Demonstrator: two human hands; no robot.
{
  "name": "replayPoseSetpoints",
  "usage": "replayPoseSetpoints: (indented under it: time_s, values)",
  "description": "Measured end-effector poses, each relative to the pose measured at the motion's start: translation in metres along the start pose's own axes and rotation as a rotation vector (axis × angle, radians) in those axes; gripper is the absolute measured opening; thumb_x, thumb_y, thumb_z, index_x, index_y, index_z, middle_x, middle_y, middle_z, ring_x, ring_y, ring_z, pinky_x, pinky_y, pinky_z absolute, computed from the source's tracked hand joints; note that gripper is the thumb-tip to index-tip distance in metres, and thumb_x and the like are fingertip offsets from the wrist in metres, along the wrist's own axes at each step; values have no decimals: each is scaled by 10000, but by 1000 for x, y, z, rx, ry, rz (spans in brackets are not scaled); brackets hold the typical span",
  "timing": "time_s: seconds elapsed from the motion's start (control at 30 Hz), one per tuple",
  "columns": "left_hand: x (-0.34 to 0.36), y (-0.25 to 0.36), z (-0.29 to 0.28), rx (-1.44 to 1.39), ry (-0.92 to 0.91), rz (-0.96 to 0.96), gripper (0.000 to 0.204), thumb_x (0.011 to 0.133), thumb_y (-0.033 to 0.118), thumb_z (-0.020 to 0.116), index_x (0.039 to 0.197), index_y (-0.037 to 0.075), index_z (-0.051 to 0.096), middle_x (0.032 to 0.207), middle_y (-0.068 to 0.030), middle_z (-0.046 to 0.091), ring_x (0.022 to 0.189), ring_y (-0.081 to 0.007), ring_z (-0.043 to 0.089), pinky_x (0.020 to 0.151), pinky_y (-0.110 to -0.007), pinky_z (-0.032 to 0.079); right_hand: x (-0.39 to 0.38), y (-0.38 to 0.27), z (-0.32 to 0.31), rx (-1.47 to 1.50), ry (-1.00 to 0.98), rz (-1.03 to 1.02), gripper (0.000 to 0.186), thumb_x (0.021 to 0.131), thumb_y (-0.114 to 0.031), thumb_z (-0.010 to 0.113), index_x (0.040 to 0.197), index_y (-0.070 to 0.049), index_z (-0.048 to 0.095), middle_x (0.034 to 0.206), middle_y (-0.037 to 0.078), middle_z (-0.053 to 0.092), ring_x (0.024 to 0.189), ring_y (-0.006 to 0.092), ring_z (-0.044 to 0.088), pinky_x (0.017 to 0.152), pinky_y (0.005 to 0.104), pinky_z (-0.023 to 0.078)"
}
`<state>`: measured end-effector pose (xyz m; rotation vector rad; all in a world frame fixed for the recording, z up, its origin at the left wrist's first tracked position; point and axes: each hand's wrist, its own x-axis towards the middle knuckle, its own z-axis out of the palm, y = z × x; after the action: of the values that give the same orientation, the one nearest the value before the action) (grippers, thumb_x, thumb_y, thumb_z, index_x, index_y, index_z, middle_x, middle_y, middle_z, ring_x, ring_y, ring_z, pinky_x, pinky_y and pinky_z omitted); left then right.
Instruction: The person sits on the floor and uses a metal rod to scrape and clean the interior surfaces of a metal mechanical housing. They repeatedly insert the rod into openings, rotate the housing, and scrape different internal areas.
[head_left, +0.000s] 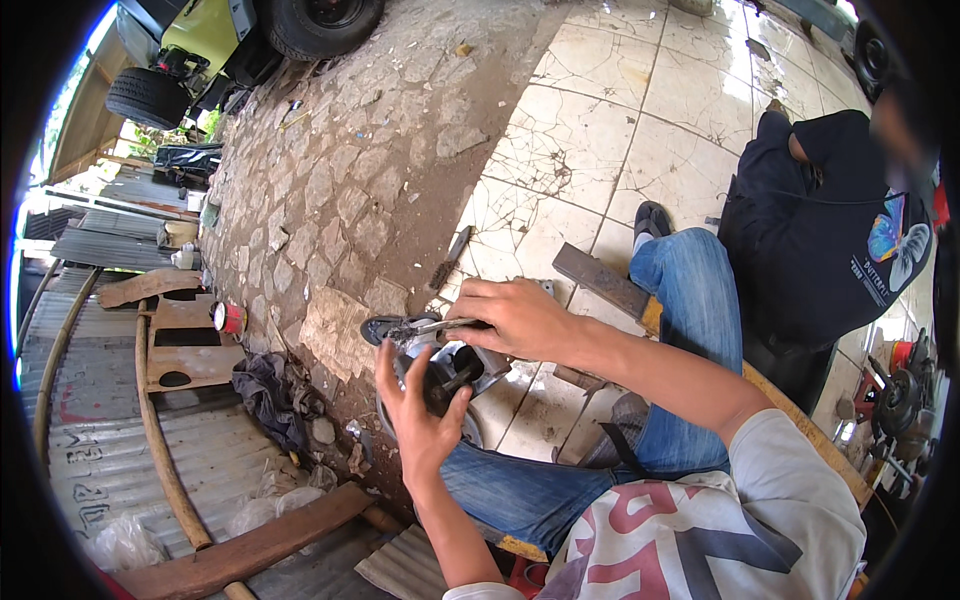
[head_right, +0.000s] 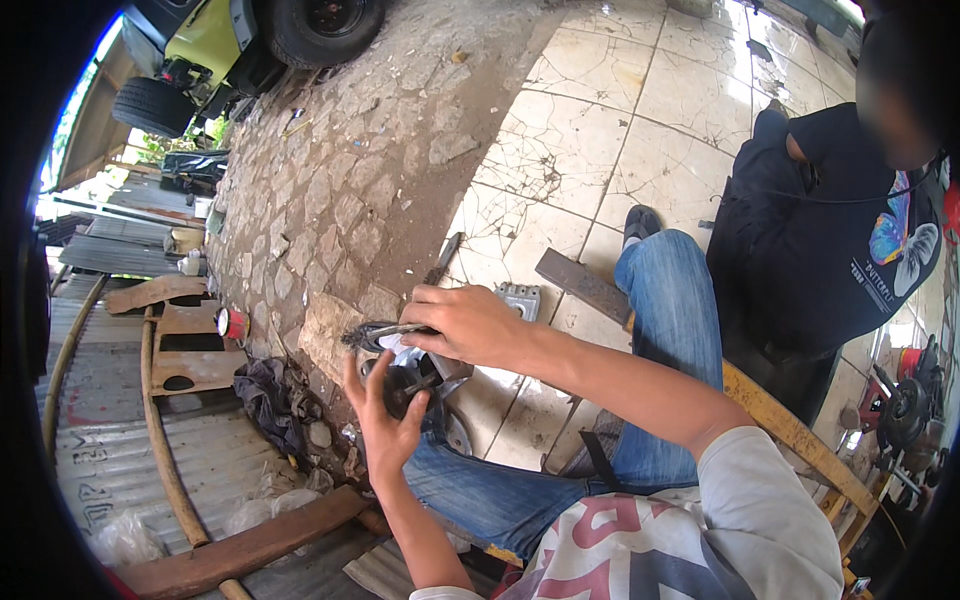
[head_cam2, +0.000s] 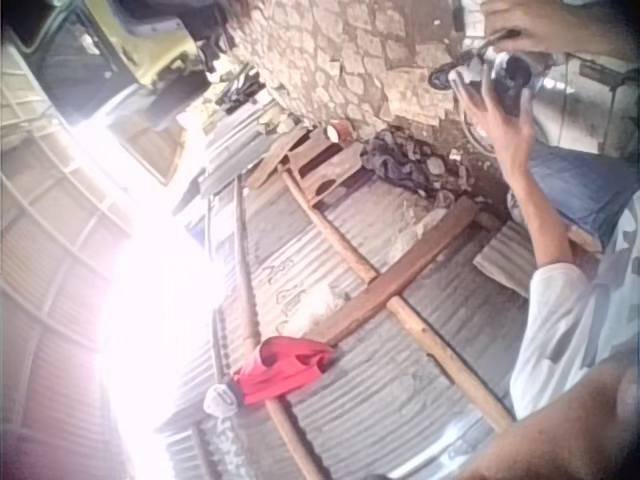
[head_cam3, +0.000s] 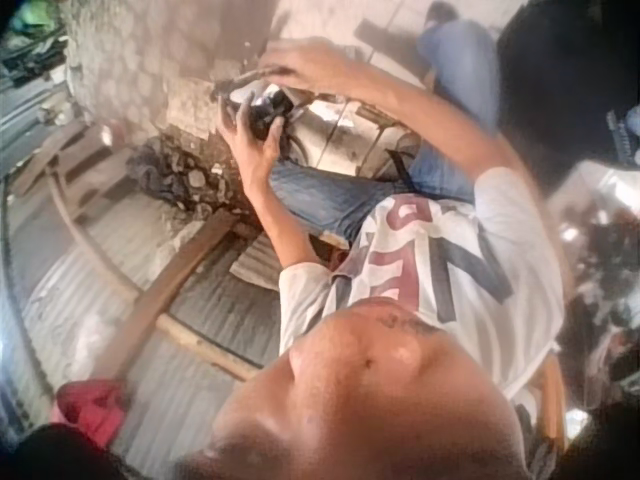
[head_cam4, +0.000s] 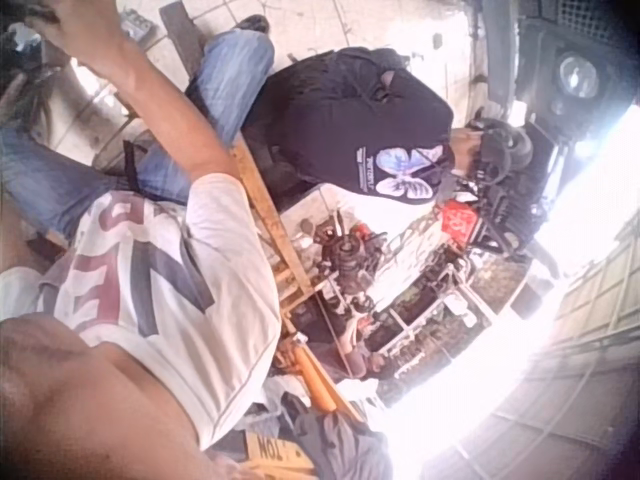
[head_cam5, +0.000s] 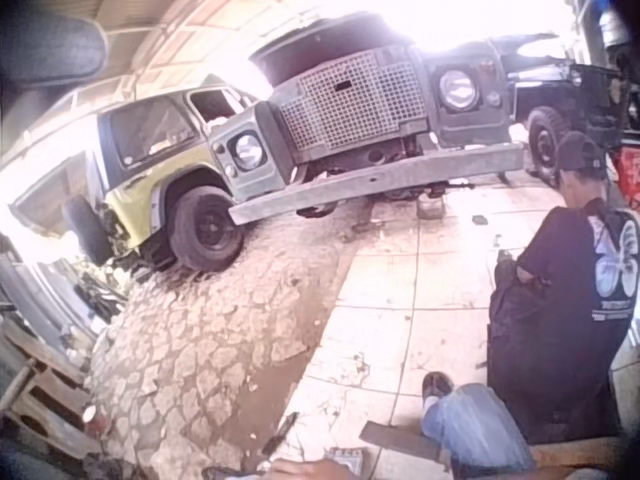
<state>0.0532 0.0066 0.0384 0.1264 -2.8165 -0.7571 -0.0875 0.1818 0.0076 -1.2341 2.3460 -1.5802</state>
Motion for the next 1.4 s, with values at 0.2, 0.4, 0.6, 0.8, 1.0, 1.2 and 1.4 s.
replayPoseSetpoints:
  time_s: [0.2,0.4,0.6,0.8,1.0,1.2,1.4]
  values:
    - [1,-5,15,22,-57,9,253,923,219,655,1123,75,711,1362,-125,572,1412,-379,345,1155,-522,274,4,4,-5,11,-39,25,340,920,-382,651,1016,-57,685,938,115,649,822,342,666,708,441,532]
    - [1,-9,25,-29,30,-11,211,885,173,699,1072,77,724,1302,-108,616,1379,-382,393,1127,-512,312,9,5,-2,95,-19,35,406,871,-418,714,1007,-36,707,940,129,650,798,346,659,692,444,507]
    - [-5,-14,29,15,13,-34,294,872,208,724,1100,27,687,1305,-137,598,1383,-397,387,1122,-525,320,11,-22,-13,65,-181,198,544,830,-461,735,1152,-27,680,1123,158,626,893,390,671,773,460,538]
    - [4,5,28,-7,0,-98,349,870,214,743,1138,3,668,1440,-200,474,1397,-417,370,1130,-519,325,7,-12,-7,43,-135,171,478,835,-409,734,1142,-46,684,1108,179,622,897,379,675,769,453,539]
    - [13,4,27,-45,-35,-141,514,859,186,757,1323,43,585,1510,-219,395,1400,-424,378,1106,-492,381,7,-10,-5,92,-63,216,471,820,-422,758,1085,-36,700,1092,160,628,917,364,662,781,448,527]
    - [13,-7,21,112,25,-88,733,800,223,815,1435,100,471,1582,-233,219,1390,-448,380,1097,-493,407,10,-15,-2,136,-7,262,464,816,-340,775,1155,-41,671,1060,173,590,916,379,644,792,442,519]
    - [20,-17,29,-84,43,-199,1021,725,281,886,1525,80,285,1577,-276,164,1424,-479,289,1140,-523,332,6,-13,1,122,102,413,674,800,-384,770,1321,-27,536,1231,247,574,1039,438,647,869,468,532]
